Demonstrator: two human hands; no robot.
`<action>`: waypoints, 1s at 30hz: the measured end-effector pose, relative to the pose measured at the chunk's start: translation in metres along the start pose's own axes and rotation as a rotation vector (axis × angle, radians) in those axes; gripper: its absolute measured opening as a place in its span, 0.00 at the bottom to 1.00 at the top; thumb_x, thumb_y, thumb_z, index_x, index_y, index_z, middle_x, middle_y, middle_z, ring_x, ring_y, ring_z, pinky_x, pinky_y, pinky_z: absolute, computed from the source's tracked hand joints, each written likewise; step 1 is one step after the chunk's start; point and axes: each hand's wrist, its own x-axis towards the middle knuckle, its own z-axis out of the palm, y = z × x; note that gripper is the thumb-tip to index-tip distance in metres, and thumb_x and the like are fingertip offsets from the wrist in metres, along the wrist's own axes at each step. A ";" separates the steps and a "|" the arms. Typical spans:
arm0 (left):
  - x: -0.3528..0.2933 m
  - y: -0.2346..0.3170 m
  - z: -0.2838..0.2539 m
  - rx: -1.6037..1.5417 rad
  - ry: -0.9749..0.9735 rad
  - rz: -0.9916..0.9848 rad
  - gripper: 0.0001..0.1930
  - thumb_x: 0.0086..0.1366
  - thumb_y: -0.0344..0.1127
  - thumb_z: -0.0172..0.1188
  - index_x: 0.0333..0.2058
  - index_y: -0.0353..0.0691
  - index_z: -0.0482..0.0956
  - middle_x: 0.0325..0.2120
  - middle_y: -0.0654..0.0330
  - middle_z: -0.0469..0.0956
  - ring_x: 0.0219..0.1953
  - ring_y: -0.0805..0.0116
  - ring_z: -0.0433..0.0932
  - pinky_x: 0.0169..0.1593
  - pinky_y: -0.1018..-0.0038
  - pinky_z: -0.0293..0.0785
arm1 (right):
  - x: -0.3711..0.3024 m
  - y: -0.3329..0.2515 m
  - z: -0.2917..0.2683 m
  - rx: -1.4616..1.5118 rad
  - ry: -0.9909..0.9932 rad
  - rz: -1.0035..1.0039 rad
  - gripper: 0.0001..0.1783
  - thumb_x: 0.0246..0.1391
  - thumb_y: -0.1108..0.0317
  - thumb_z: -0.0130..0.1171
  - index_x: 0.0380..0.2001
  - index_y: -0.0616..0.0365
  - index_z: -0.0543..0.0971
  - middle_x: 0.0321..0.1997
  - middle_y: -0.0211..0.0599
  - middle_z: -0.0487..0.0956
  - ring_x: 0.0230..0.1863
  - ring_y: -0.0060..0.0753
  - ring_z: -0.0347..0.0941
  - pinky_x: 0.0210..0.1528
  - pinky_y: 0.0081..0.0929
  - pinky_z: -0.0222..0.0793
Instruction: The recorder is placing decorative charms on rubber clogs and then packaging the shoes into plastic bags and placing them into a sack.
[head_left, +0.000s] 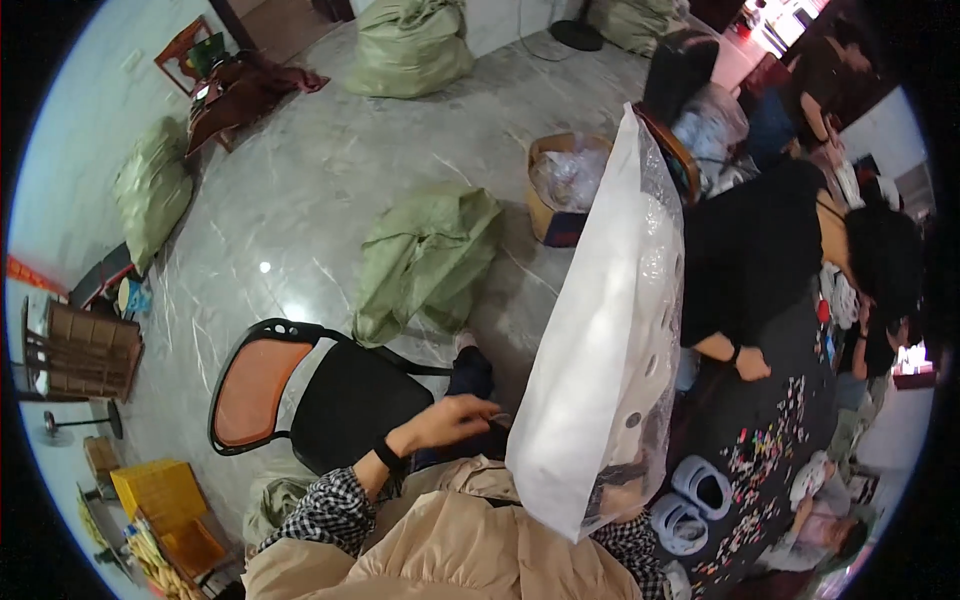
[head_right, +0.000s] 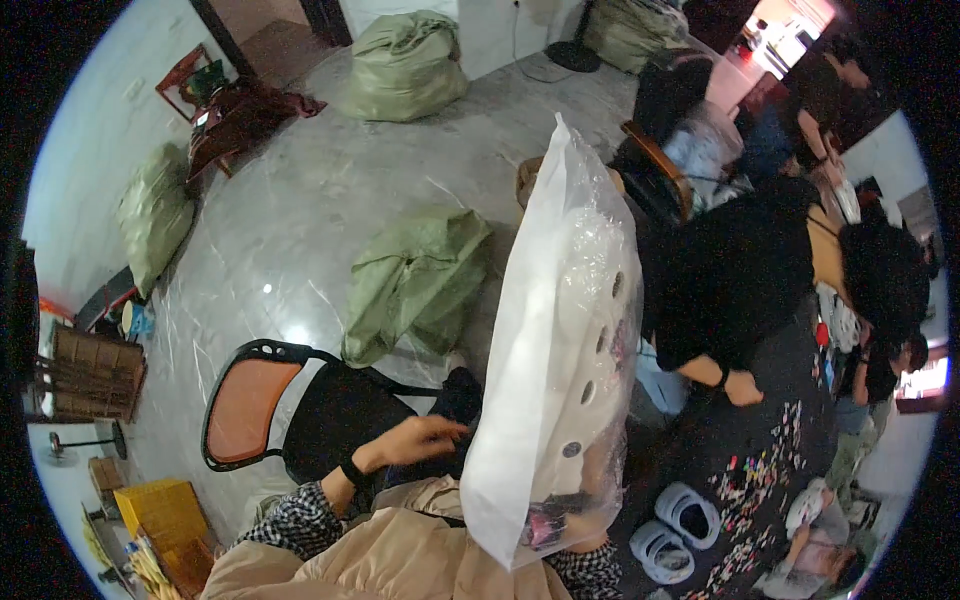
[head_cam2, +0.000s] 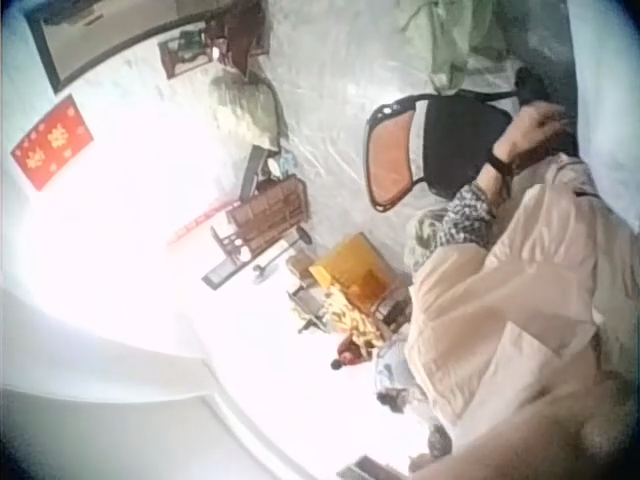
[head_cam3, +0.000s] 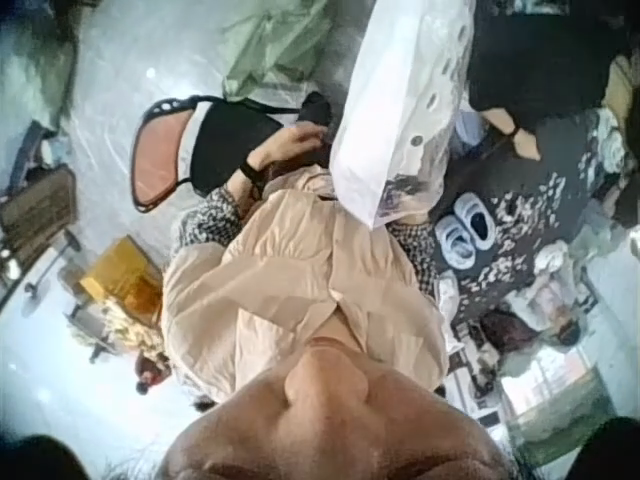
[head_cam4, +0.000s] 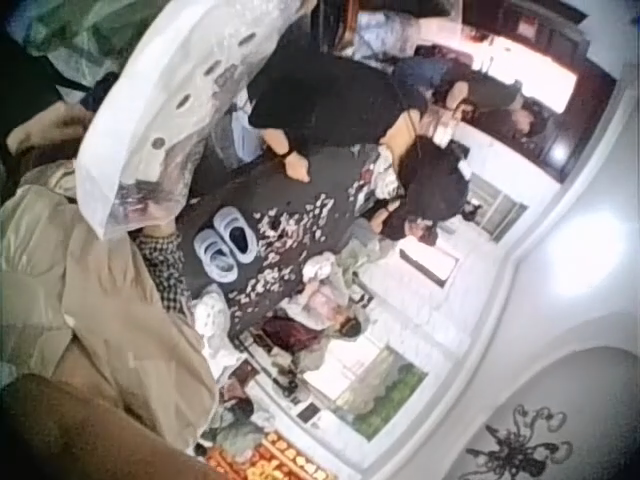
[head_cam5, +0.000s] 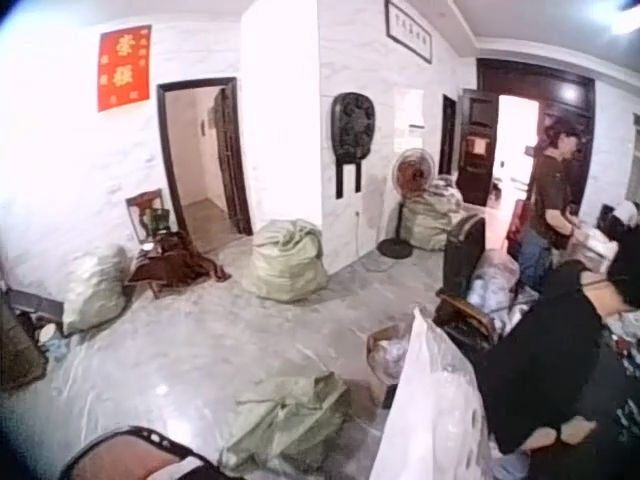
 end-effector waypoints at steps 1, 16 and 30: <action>0.002 -0.023 -0.012 0.057 0.132 -0.074 0.17 0.62 0.33 0.57 0.49 0.37 0.75 0.40 0.52 0.78 0.41 0.59 0.78 0.46 0.70 0.74 | 0.013 -0.005 0.000 -0.021 -0.027 -0.006 0.23 0.62 0.59 0.46 0.52 0.66 0.69 0.52 0.48 0.72 0.53 0.38 0.69 0.55 0.32 0.65; 0.079 -0.278 -0.141 -0.322 0.901 -0.756 0.15 0.60 0.31 0.52 0.44 0.32 0.77 0.36 0.47 0.80 0.38 0.54 0.79 0.43 0.64 0.74 | 0.282 -0.057 -0.019 -0.366 -0.515 0.020 0.23 0.62 0.58 0.46 0.52 0.65 0.69 0.53 0.48 0.72 0.53 0.39 0.69 0.56 0.32 0.65; 0.223 -0.426 -0.164 -0.286 0.960 -0.752 0.41 0.54 0.27 0.58 0.65 0.44 0.49 0.67 0.50 0.45 0.61 0.45 0.60 0.58 0.60 0.65 | 0.474 0.070 -0.019 -0.661 -0.964 0.130 0.23 0.62 0.57 0.46 0.53 0.64 0.69 0.53 0.47 0.72 0.54 0.39 0.70 0.56 0.32 0.65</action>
